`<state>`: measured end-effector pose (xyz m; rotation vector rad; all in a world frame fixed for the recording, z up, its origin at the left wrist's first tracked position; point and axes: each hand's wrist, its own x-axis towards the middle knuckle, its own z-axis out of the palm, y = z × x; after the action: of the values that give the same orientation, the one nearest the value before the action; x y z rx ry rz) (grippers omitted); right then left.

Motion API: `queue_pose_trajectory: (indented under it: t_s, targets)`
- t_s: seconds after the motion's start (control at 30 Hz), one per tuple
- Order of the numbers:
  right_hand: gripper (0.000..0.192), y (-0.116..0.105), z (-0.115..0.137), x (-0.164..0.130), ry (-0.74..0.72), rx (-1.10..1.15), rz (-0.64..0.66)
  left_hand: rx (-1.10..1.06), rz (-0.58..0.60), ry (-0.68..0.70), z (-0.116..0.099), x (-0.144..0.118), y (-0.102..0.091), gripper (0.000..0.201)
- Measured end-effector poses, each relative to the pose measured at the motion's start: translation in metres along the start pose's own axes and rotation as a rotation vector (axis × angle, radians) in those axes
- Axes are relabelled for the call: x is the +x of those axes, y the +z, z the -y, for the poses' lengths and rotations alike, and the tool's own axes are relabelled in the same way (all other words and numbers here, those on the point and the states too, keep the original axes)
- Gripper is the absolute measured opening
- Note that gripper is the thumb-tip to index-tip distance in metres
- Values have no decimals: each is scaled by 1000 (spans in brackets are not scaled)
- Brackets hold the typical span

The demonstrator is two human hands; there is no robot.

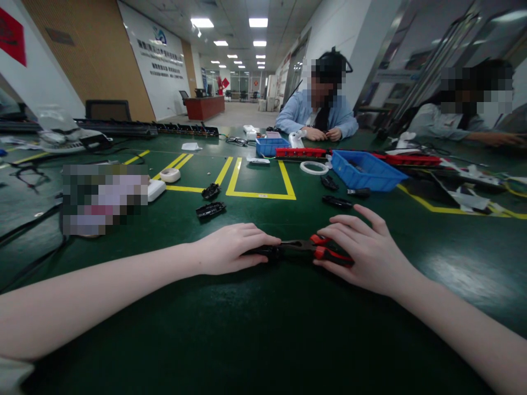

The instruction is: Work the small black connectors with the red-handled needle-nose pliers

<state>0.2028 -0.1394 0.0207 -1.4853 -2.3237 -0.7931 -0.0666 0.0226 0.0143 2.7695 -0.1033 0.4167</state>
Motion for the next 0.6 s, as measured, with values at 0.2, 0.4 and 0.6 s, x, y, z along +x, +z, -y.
queue_pose_trajectory:
  t_s: [0.2,0.4,0.6]
  targets:
    - [30,0,1,0,-1,-19,-24,-7,0,-4,1,-1,1,38]
    - [29,-1,1,1,6,-17,-34,-12,-14,-8,1,0,1,38]
    - [33,2,-2,0,12,87,9,-28,-18,7,1,1,1,39]
